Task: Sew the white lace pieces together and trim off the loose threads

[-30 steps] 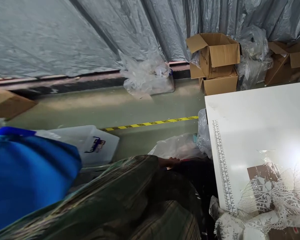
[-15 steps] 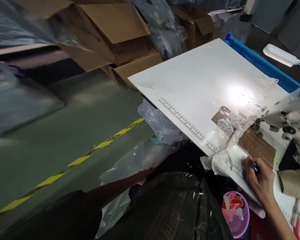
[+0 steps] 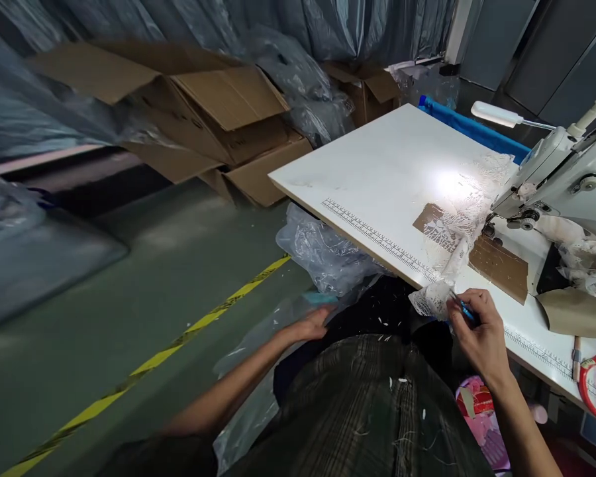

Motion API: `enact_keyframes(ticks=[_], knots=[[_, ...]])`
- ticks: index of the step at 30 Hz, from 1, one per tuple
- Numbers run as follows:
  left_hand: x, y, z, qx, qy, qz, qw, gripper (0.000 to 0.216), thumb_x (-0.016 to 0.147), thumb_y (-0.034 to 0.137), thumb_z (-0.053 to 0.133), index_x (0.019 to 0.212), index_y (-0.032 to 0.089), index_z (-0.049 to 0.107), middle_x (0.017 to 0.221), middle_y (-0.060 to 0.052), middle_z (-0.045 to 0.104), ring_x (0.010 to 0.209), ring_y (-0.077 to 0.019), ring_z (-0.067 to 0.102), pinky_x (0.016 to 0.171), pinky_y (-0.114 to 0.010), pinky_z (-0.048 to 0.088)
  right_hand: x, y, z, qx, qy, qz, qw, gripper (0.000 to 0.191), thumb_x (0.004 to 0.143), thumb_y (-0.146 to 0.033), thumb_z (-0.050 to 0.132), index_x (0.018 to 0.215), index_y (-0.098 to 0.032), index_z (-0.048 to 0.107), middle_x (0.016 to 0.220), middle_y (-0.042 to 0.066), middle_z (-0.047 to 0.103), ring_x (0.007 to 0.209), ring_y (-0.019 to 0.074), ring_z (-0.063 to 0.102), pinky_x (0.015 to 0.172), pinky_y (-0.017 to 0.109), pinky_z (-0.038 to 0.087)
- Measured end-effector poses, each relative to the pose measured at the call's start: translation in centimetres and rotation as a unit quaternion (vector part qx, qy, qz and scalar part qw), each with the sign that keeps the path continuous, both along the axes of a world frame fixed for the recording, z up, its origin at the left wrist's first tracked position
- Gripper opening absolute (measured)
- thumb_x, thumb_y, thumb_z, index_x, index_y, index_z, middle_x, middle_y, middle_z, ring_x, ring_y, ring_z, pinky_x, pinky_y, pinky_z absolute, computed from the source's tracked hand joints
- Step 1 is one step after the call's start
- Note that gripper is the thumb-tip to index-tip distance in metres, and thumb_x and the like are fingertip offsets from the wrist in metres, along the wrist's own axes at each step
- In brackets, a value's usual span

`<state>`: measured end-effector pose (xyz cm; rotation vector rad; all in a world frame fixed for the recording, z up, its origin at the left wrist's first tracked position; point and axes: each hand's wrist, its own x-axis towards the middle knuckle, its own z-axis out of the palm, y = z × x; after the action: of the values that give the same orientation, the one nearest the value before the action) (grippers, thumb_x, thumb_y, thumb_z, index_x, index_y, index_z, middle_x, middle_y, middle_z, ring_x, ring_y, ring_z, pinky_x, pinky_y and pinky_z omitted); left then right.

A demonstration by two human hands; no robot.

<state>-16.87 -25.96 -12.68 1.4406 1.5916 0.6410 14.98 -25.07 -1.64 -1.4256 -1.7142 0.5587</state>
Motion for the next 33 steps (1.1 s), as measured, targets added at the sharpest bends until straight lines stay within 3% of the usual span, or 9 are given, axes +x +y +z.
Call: enact_keyframes(ticks=[3, 5, 7, 10, 13, 16, 19, 24, 33], knots=[[0.5, 1.1, 1.0, -0.005, -0.019, -0.03, 0.999, 0.057, 0.08, 0.058, 0.073, 0.12, 0.017, 0.068, 0.131, -0.011, 0.064, 0.116, -0.0323, 0.061, 0.091, -0.035, 0.052, -2.1, -2.2, 0.2, -0.063, 0.07, 0.075, 0.993, 0.015, 0.087, -0.033, 0.06, 0.08, -0.021, 0.066, 0.067, -0.001, 0.061, 0.06, 0.0136, 0.054, 0.058, 0.026, 0.045], [2.1, 1.7, 2.3, 0.039, -0.142, -0.077, 0.986, 0.069, 0.081, 0.072, 0.063, 0.121, 0.017, 0.069, 0.135, -0.013, 0.062, 0.13, -0.0326, 0.053, 0.107, -0.037, 0.042, -3.9, -3.7, 0.0, -0.099, 0.108, 0.136, 0.98, 0.017, 0.089, -0.031, 0.058, 0.082, -0.02, 0.068, 0.064, -0.002, 0.06, 0.056, 0.0116, 0.051, 0.054, 0.023, 0.043], [4.3, 1.9, 3.3, 0.026, -0.278, -0.151, 0.948, 0.08, 0.075, 0.085, 0.056, 0.113, 0.016, 0.072, 0.133, -0.015, 0.064, 0.131, -0.0323, 0.053, 0.112, -0.039, 0.037, -5.4, -4.9, -0.5, -0.121, 0.129, 0.201, 0.963, 0.016, 0.089, -0.029, 0.057, 0.083, -0.02, 0.069, 0.063, -0.002, 0.061, 0.054, 0.0103, 0.051, 0.053, 0.022, 0.042], [7.7, 1.6, 3.9, -0.126, -0.434, -0.283, 0.846, 0.103, 0.055, 0.103, 0.045, 0.093, 0.011, 0.073, 0.115, -0.021, 0.07, 0.12, -0.0347, 0.059, 0.099, -0.04, 0.047, -6.6, -6.1, -1.3, -0.139, 0.132, 0.276, 0.942, 0.015, 0.088, -0.023, 0.056, 0.086, -0.021, 0.071, 0.066, -0.003, 0.064, 0.054, 0.0095, 0.051, 0.054, 0.021, 0.043], [9.3, 0.8, 3.9, -0.203, -0.502, -0.295, 0.787, 0.092, 0.043, 0.098, 0.062, 0.076, 0.013, 0.067, 0.098, -0.018, 0.072, 0.098, -0.0302, 0.066, 0.081, -0.034, 0.052, -6.1, -6.7, -2.1, -0.137, 0.114, 0.281, 0.943, 0.017, 0.084, -0.02, 0.056, 0.088, -0.022, 0.072, 0.069, -0.002, 0.066, 0.055, 0.0102, 0.053, 0.055, 0.022, 0.044], [8.9, 0.2, 4.1, -0.226, -0.464, -0.252, 0.818, 0.062, 0.051, 0.065, 0.088, 0.075, 0.013, 0.065, 0.083, -0.008, 0.071, 0.072, -0.0157, 0.063, 0.069, -0.025, 0.049, -4.7, -7.0, -2.9, -0.153, 0.083, 0.228, 0.958, 0.015, 0.082, -0.023, 0.057, 0.088, -0.021, 0.071, 0.063, -0.003, 0.064, 0.05, 0.0099, 0.05, 0.052, 0.022, 0.043], [7.8, 0.0, 4.4, -0.215, -0.41, -0.163, 0.871, 0.052, 0.059, 0.048, 0.091, 0.085, 0.013, 0.063, 0.074, 0.001, 0.067, 0.062, -0.0085, 0.057, 0.062, -0.02, 0.044, -3.7, -6.9, -3.8, -0.177, 0.097, 0.146, 0.969, 0.014, 0.084, -0.031, 0.061, 0.088, -0.021, 0.068, 0.062, -0.003, 0.063, 0.051, 0.0108, 0.052, 0.051, 0.022, 0.043], [6.4, -0.1, 4.7, -0.22, -0.387, -0.135, 0.885, 0.072, 0.059, 0.045, 0.093, 0.115, 0.013, 0.061, 0.082, -0.001, 0.071, 0.067, -0.0113, 0.063, 0.064, -0.022, 0.047, -3.8, -5.6, -4.7, -0.241, 0.151, 0.078, 0.956, 0.038, 0.092, -0.054, 0.049, 0.085, -0.019, 0.065, 0.061, -0.002, 0.056, 0.054, 0.0124, 0.048, 0.053, 0.025, 0.042], [5.5, 0.2, 5.8, -0.151, -0.336, -0.174, 0.913, 0.047, 0.072, 0.053, 0.083, 0.093, 0.011, 0.073, 0.091, -0.007, 0.075, 0.082, -0.0143, 0.067, 0.073, -0.022, 0.05, -5.5, -4.2, -5.5, -0.289, 0.09, 0.124, 0.945, 0.058, 0.093, -0.071, 0.035, 0.064, -0.022, 0.048, 0.057, -0.005, 0.04, 0.054, 0.0113, 0.035, 0.05, 0.026, 0.031]])
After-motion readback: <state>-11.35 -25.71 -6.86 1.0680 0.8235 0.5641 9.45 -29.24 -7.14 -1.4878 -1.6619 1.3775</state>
